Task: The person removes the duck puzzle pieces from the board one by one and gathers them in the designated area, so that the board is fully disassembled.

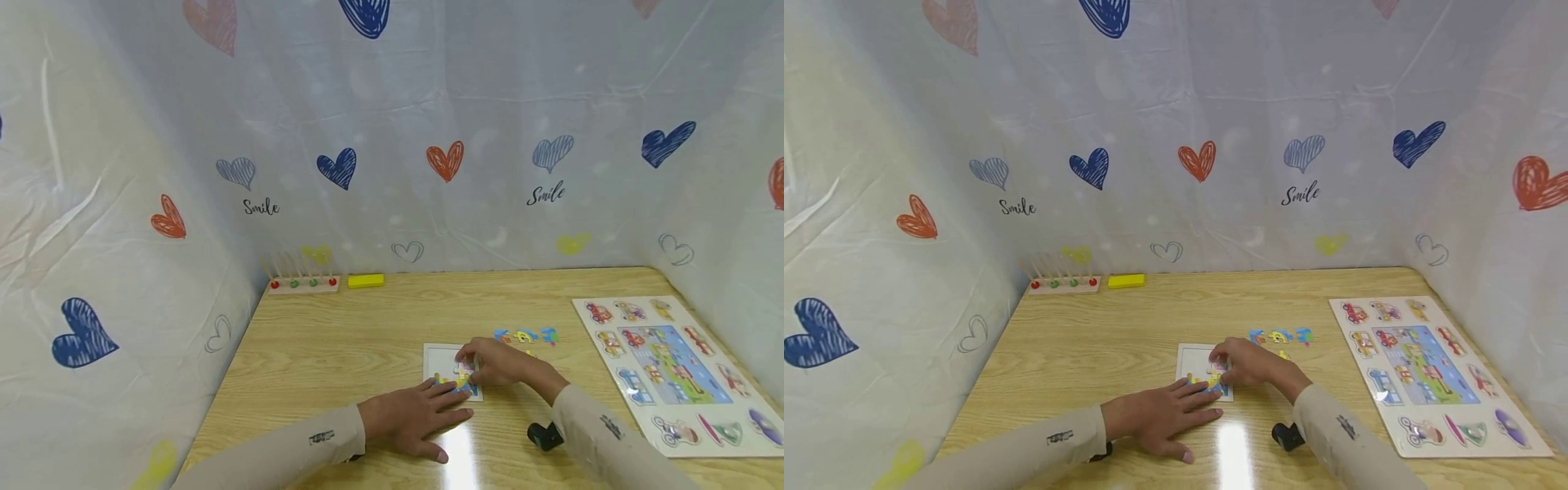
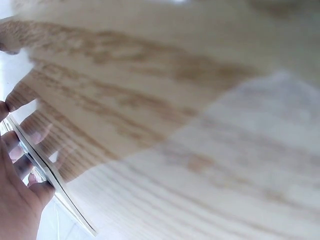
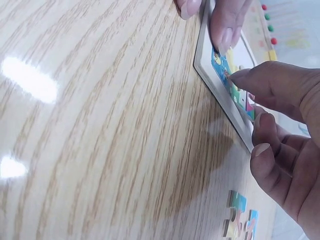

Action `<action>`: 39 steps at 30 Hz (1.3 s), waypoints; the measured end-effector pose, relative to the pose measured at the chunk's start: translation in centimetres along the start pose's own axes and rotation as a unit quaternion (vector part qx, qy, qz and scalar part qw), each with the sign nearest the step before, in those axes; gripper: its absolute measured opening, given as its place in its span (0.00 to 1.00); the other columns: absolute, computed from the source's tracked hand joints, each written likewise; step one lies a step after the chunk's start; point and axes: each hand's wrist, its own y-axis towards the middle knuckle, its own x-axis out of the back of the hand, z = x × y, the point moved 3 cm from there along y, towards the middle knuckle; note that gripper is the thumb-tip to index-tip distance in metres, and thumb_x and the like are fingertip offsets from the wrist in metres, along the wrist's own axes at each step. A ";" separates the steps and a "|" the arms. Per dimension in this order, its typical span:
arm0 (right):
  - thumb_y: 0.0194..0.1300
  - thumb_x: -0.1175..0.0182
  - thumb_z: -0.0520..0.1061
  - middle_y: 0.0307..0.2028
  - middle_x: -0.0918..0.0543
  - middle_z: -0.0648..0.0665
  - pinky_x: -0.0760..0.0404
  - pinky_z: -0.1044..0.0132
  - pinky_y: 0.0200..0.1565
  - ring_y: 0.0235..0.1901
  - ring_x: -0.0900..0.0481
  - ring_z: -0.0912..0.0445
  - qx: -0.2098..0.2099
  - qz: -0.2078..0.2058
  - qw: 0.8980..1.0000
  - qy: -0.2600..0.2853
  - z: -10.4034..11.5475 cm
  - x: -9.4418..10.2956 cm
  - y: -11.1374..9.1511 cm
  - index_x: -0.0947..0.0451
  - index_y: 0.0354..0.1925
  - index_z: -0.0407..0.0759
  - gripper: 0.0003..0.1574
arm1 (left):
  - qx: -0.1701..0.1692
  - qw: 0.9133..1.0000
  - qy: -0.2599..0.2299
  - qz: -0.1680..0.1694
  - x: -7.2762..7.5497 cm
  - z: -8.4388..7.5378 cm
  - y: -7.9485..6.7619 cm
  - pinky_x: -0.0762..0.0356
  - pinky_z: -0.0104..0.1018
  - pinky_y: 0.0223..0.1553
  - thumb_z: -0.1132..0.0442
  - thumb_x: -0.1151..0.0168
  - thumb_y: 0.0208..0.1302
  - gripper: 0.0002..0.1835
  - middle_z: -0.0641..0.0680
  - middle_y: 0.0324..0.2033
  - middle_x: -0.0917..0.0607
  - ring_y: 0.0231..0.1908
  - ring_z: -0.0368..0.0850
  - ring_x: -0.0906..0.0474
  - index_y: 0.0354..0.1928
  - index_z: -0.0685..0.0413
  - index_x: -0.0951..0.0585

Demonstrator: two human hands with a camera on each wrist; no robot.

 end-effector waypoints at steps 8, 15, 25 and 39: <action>0.61 0.30 0.41 0.46 0.19 0.47 0.19 0.56 0.45 0.45 0.21 0.52 0.008 0.008 1.000 0.018 0.0 -0.1 0.1 0.20 0.48 0.48 0.17 | -0.003 1.000 -0.004 -0.004 -0.1 0.0 0.0 0.53 0.48 0.78 0.27 0.72 0.72 0.42 0.48 0.81 0.63 0.80 0.50 0.63 0.81 0.37 0.60; 0.66 0.34 0.39 0.44 0.18 0.45 0.20 0.60 0.42 0.42 0.21 0.55 0.021 0.017 0.999 0.043 -0.3 -0.1 0.2 0.22 0.50 0.47 0.15 | -0.001 1.000 0.000 -0.001 -0.1 0.1 0.0 0.54 0.48 0.78 0.27 0.73 0.72 0.42 0.48 0.81 0.63 0.80 0.50 0.63 0.81 0.37 0.60; 0.69 0.36 0.40 0.40 0.18 0.49 0.22 0.65 0.41 0.40 0.23 0.59 0.026 0.023 0.998 0.059 -0.2 0.0 0.2 0.21 0.46 0.45 0.07 | -0.004 1.000 -0.008 -0.013 0.1 0.0 -0.2 0.53 0.48 0.78 0.28 0.70 0.73 0.42 0.48 0.81 0.61 0.80 0.50 0.62 0.81 0.38 0.58; 0.71 0.38 0.43 0.40 0.18 0.48 0.23 0.66 0.39 0.36 0.23 0.60 0.037 0.014 0.997 0.065 0.2 0.3 0.0 0.21 0.46 0.45 0.06 | -0.003 1.000 -0.012 -0.016 -0.1 0.0 -0.3 0.55 0.47 0.78 0.29 0.71 0.73 0.41 0.48 0.81 0.61 0.80 0.49 0.62 0.81 0.38 0.57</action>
